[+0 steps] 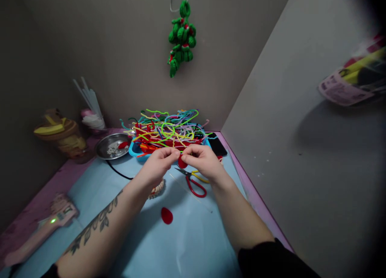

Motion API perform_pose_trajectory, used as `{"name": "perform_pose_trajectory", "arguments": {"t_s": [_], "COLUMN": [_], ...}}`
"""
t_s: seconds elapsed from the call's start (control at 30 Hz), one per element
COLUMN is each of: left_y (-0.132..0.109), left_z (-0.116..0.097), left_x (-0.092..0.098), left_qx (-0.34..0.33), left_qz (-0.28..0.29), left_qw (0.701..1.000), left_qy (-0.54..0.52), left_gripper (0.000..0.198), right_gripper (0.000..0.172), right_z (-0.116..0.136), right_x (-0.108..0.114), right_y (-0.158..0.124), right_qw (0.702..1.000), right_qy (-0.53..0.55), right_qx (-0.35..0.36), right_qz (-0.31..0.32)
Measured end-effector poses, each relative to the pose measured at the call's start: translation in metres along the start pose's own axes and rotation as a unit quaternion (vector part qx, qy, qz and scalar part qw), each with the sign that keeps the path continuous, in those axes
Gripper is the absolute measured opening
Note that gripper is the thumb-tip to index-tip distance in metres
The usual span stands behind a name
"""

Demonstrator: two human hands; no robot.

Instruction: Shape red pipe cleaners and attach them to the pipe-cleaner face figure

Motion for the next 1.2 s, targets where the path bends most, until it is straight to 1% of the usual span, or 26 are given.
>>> {"name": "perform_pose_trajectory", "arguments": {"t_s": [0.2, 0.23, 0.27, 0.3, 0.33, 0.4, 0.47, 0.57, 0.7, 0.77, 0.87, 0.93, 1.0, 1.1, 1.17, 1.2], "left_y": [0.001, 0.001, 0.000, -0.001, -0.003, -0.007, -0.010, -0.012, -0.013, -0.014, -0.015, -0.014, -0.012, -0.007, -0.002, -0.001], "left_z": [0.003, 0.002, 0.000, -0.003, -0.006, -0.011, -0.011, -0.008, -0.005, -0.005, -0.006, -0.008, -0.010, -0.008, -0.003, 0.000], "left_x": [0.001, 0.002, 0.002, 0.002, 0.002, 0.000, -0.002, -0.004, -0.005, -0.006, -0.006, -0.006, -0.004, -0.001, -0.001, -0.001], "left_qx": [0.005, -0.009, -0.037, -0.080, -0.129, -0.222, -0.279, -0.313, -0.334, -0.339, -0.330, -0.315, -0.286, -0.199, -0.132, -0.106], "left_qz": [-0.038, -0.052, -0.069, -0.088, -0.106, -0.126, -0.124, -0.112, -0.112, -0.111, -0.101, -0.094, -0.094, -0.103, -0.090, -0.076], "left_qw": [0.999, 0.999, 0.997, 0.991, 0.981, 0.949, 0.921, 0.898, 0.871, 0.863, 0.869, 0.882, 0.903, 0.948, 0.975, 0.984], "left_qy": [-0.020, -0.006, 0.020, 0.057, 0.101, 0.185, 0.242, 0.288, 0.343, 0.358, 0.356, 0.339, 0.307, 0.227, 0.156, 0.124], "left_gripper": [0.029, 0.028, 0.026, 0.023, 0.019, 0.013, 0.012, 0.014, 0.017, 0.017, 0.017, 0.017, 0.016, 0.019, 0.025, 0.027], "right_gripper": [0.010, 0.010, 0.010, 0.010, 0.010, 0.010, 0.009, 0.009, 0.009, 0.009, 0.009, 0.009, 0.010, 0.011, 0.010, 0.011], "right_z": [0.001, 0.001, 0.001, 0.001, 0.000, -0.001, -0.002, -0.003, -0.006, -0.007, -0.007, -0.008, -0.008, -0.011, -0.014, -0.016], "right_x": [-0.001, 0.000, 0.000, 0.000, 0.001, 0.001, 0.001, 0.002, 0.001, 0.001, 0.000, 0.000, 0.000, -0.001, -0.003, -0.005], "right_y": [0.001, 0.001, 0.001, 0.001, 0.002, 0.002, 0.002, 0.002, 0.003, 0.003, 0.003, 0.004, 0.005, 0.009, 0.012, 0.013], "right_qw": [1.000, 1.000, 0.999, 0.999, 0.998, 0.996, 0.995, 0.994, 0.994, 0.994, 0.994, 0.994, 0.993, 0.983, 0.972, 0.966], "right_qy": [-0.003, 0.001, 0.007, 0.015, 0.021, 0.031, 0.035, 0.036, 0.019, 0.004, -0.003, 0.016, 0.056, 0.122, 0.160, 0.176], "right_qx": [0.007, 0.004, 0.000, -0.003, -0.004, -0.005, -0.007, -0.011, -0.008, -0.005, -0.005, -0.007, -0.007, -0.013, -0.029, -0.038], "right_qz": [-0.021, -0.029, -0.039, -0.051, -0.063, -0.085, -0.097, -0.103, -0.107, -0.111, -0.111, -0.105, -0.101, -0.133, -0.169, -0.184]}}
Point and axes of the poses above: each hand's wrist, its own y-axis towards the middle knuckle, its own x-axis out of the back of the hand, z = x × y, the point moved 2 cm from there along y, towards the middle knuckle, and after that the axes turned 5 degrees about -y, right-handed, at the moved point
